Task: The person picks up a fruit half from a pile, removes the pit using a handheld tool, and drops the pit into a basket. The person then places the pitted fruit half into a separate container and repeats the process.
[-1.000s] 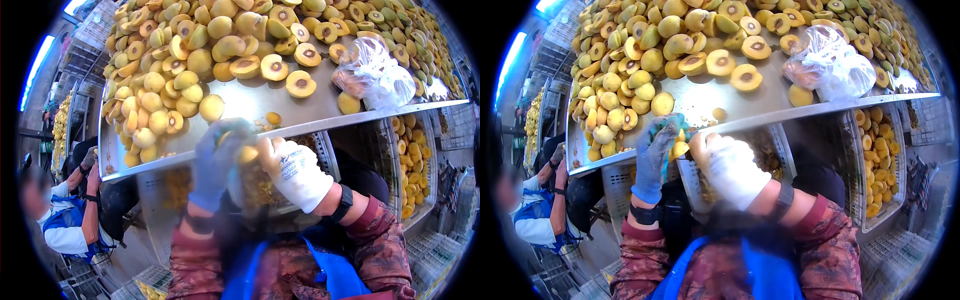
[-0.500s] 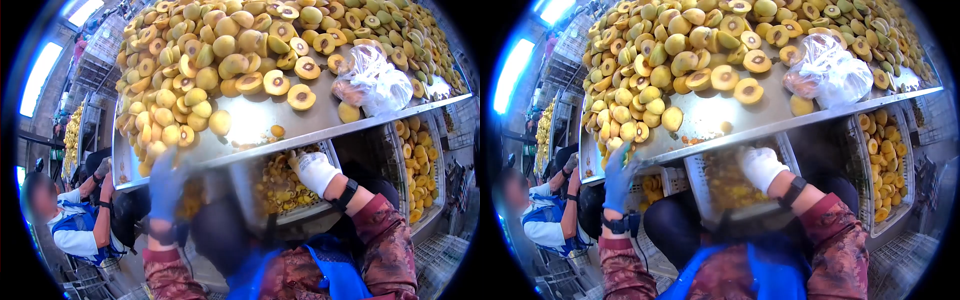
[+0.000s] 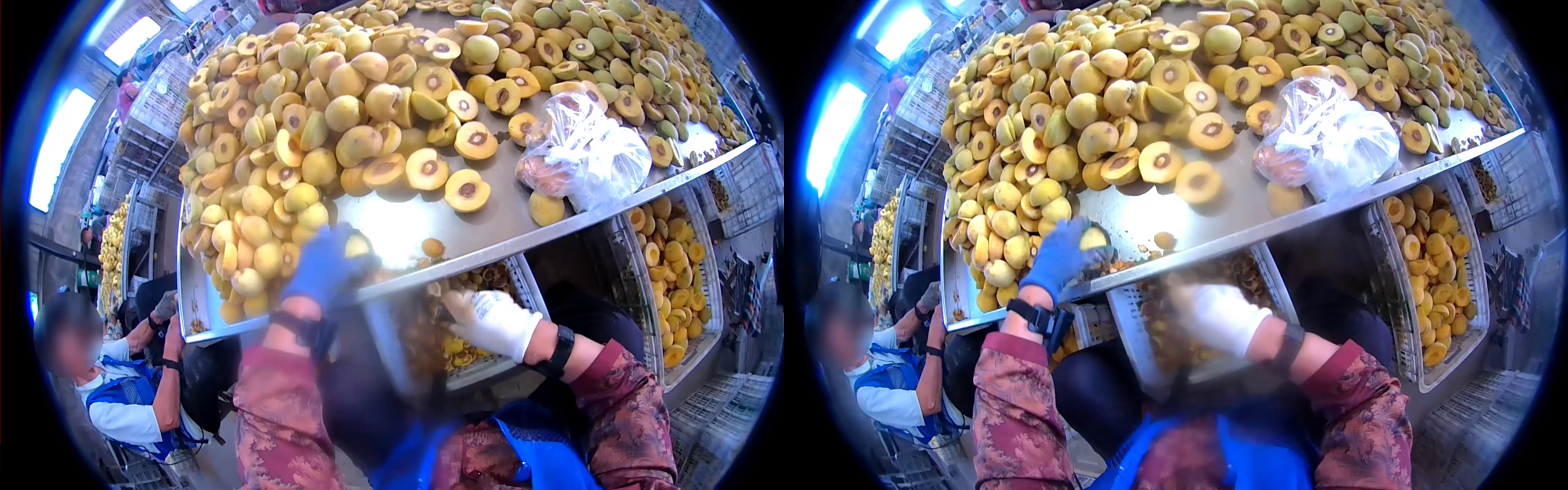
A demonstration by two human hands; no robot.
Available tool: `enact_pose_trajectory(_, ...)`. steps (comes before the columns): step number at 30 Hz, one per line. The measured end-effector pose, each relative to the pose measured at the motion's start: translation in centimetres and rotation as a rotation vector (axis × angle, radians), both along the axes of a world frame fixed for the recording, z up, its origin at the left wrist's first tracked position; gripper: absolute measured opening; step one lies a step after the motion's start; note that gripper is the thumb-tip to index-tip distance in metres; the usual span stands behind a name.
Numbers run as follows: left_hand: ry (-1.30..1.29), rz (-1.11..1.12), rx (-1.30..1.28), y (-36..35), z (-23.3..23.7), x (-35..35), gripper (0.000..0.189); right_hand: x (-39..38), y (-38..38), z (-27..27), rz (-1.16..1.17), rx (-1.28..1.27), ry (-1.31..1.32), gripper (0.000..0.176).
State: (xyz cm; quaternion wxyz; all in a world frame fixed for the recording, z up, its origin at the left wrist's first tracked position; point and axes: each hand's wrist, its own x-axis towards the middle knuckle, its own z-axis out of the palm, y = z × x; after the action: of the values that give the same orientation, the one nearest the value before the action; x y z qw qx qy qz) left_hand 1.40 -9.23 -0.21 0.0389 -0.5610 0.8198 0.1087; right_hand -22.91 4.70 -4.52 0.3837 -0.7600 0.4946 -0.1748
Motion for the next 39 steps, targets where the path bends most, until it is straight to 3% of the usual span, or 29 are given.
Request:
enact_pose_trajectory(6, 0.040, -0.016, -0.086, -0.2, -2.3, 0.4, 0.061, 1.5, -0.4, 2.5, -0.144, 0.073, -0.285, 0.039)
enact_pose_trajectory(9, 0.408, 0.075, -0.107, -0.7, -3.2, 1.9, 0.058, 1.6, -1.3, 3.7, -0.227, 0.196, -0.382, 0.053)
enact_pose_trajectory(10, 0.624, 0.112, 0.044, -1.2, -2.8, 2.5, 0.053, 1.6, -1.6, 4.5, -0.238, 0.216, -0.384, 0.053)
enact_pose_trajectory(13, 1.654, 0.422, 0.529, 2.1, 0.2, 0.6, 0.050, 2.6, -1.7, 4.5, -0.293, 0.120, -0.370, 0.042)
enact_pose_trajectory(14, 1.743, 0.435, 0.606, 3.9, 2.2, -1.2, 0.055, 3.1, -1.8, 4.3, -0.312, 0.062, -0.361, 0.037)
enact_pose_trajectory(17, 1.980, 0.546, 0.641, 5.7, 1.7, -3.1, 0.062, 3.7, -2.1, 3.9, -0.252, -0.001, -0.398, 0.035)
enact_pose_trajectory(18, 2.044, 0.445, 0.783, 6.0, 1.3, -3.2, 0.065, 3.8, -2.1, 3.9, -0.251, -0.036, -0.375, 0.035)
enact_pose_trajectory(22, 1.952, 0.618, 0.608, 7.6, 0.6, -5.5, 0.061, 4.1, -2.0, 3.2, -0.263, -0.139, -0.274, 0.032)
enact_pose_trajectory(28, 1.861, 0.494, 0.462, 8.4, 0.1, -6.3, 0.053, 4.2, -2.0, 3.0, -0.271, -0.095, -0.258, 0.026)
enact_pose_trajectory(30, 1.723, 0.397, 0.332, 8.6, 0.0, -6.6, 0.051, 4.5, -1.9, 3.0, -0.291, -0.065, -0.274, 0.022)
enact_pose_trajectory(32, 1.708, 0.389, 0.335, 8.8, 0.0, -6.6, 0.051, 4.7, -1.8, 3.2, -0.321, -0.055, -0.278, 0.043)
enact_pose_trajectory(34, 1.813, 0.473, 0.473, 8.8, 0.0, -6.2, 0.051, 4.5, -1.6, 3.3, -0.308, 0.053, -0.353, 0.044)
enact_pose_trajectory(39, 1.665, 0.238, 0.496, 8.4, -0.8, -4.7, 0.046, 4.6, -0.5, 3.0, -0.269, 0.029, -0.345, 0.038)
